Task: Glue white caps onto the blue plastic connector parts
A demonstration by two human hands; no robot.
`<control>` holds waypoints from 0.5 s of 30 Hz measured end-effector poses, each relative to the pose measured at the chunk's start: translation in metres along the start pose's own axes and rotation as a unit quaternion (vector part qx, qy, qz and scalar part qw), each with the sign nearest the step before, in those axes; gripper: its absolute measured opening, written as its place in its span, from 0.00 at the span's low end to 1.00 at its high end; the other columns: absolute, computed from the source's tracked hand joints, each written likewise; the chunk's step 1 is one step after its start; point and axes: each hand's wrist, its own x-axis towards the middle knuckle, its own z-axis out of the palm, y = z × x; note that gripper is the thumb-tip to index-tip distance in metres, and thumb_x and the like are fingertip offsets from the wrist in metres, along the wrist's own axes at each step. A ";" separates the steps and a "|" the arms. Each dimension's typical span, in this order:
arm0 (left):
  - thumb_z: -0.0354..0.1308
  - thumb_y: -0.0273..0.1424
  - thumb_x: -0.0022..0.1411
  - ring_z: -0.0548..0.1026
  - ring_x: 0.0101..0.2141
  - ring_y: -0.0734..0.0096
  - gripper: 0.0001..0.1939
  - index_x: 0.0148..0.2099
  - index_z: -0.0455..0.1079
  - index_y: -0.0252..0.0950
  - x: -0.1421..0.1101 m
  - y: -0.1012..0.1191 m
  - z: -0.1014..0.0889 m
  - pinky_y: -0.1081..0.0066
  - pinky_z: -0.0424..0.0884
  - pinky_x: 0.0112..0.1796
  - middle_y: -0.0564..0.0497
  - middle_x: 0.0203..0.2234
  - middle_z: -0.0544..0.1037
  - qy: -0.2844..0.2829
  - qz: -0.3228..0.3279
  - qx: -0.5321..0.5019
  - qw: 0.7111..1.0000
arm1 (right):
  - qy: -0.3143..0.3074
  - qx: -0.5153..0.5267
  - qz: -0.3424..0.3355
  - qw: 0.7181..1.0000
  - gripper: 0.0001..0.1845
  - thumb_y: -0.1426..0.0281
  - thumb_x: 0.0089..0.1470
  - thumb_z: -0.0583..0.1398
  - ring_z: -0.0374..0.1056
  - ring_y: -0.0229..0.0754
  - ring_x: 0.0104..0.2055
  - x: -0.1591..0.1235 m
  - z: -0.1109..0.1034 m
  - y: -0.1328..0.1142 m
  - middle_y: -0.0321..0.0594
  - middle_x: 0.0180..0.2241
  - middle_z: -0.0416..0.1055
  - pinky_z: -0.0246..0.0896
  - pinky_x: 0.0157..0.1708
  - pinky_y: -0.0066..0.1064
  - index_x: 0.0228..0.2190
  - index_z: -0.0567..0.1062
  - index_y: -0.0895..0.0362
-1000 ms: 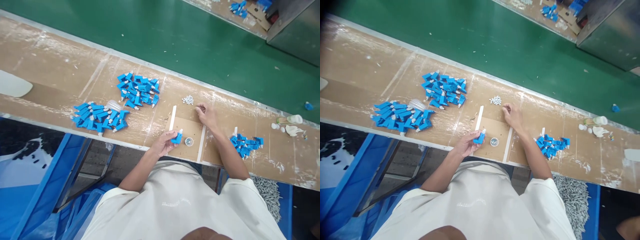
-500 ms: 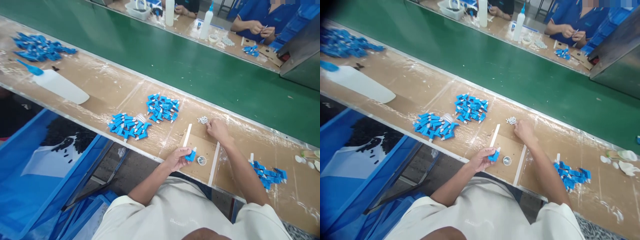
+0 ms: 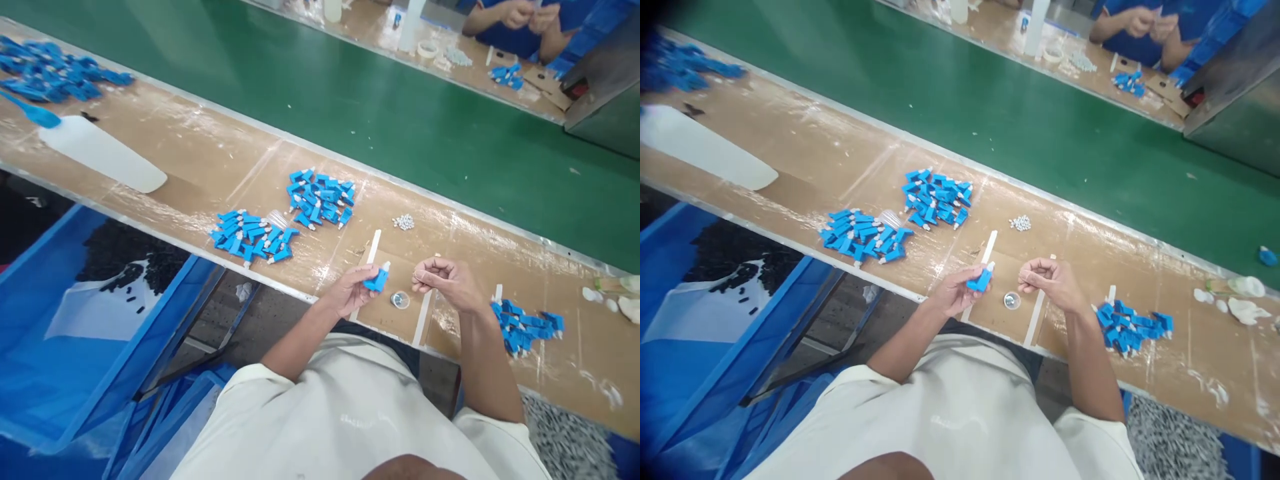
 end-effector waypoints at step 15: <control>0.79 0.49 0.45 0.67 0.20 0.80 0.28 0.34 0.73 0.33 -0.011 -0.011 0.022 0.78 0.59 0.20 0.55 0.22 0.73 -0.016 0.060 0.116 0.991 | 0.050 0.140 -0.029 0.989 0.26 0.48 0.41 0.77 0.74 0.38 0.25 -0.030 0.051 0.014 0.38 0.23 0.78 0.76 0.25 0.28 0.28 0.80 0.56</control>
